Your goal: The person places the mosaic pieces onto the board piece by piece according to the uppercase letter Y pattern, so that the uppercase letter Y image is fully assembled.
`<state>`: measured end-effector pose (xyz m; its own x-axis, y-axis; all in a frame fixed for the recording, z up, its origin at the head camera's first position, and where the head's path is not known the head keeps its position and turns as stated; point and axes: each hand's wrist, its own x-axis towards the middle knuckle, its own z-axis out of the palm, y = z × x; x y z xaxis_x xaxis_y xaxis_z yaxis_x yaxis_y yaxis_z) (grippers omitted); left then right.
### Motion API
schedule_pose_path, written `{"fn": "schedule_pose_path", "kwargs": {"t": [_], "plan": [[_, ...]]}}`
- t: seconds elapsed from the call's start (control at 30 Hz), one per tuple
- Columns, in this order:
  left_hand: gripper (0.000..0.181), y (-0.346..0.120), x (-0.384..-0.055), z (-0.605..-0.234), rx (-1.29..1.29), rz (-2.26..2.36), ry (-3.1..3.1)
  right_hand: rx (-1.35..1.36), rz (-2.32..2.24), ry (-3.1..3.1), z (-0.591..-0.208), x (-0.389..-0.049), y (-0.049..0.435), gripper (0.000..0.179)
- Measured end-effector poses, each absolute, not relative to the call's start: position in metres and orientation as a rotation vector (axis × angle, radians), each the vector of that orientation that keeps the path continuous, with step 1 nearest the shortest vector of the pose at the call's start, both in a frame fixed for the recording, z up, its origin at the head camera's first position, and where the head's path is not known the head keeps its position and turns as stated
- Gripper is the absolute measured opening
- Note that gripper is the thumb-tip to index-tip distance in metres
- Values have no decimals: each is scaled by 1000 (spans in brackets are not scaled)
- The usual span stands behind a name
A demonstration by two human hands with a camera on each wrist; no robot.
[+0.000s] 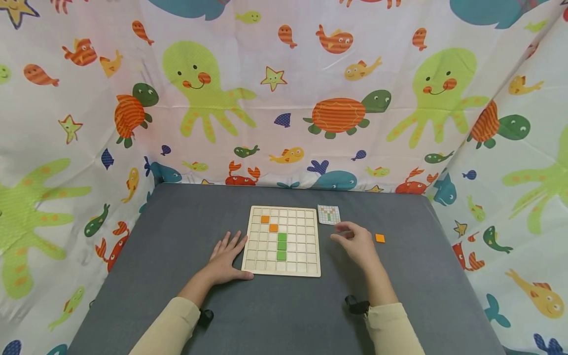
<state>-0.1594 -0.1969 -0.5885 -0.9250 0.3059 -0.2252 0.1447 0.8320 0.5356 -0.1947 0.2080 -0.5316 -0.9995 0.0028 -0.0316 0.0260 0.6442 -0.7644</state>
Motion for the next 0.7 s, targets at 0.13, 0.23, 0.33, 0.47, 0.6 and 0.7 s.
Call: {"fn": "schedule_pose_path", "kwargs": {"t": [0.13,0.23,0.33,0.47,0.6,0.7], "plan": [[121,-196,-159,-589,338,744,2714,48,-1310,2836,-532,-193,219,37],[121,-196,-159,-589,332,740,2715,46,-1300,2859,-532,-193,228,37],[122,-197,-158,-588,334,742,2718,48,-1305,2883,-534,-192,235,37],[122,-197,-158,-589,343,751,2718,71,-1335,2891,-535,-192,246,37],[122,-196,-159,-590,339,747,2720,91,-1327,2894,-535,-192,258,37],[121,-196,-160,-592,337,741,2723,93,-1312,2910,-537,-190,267,37]]}}
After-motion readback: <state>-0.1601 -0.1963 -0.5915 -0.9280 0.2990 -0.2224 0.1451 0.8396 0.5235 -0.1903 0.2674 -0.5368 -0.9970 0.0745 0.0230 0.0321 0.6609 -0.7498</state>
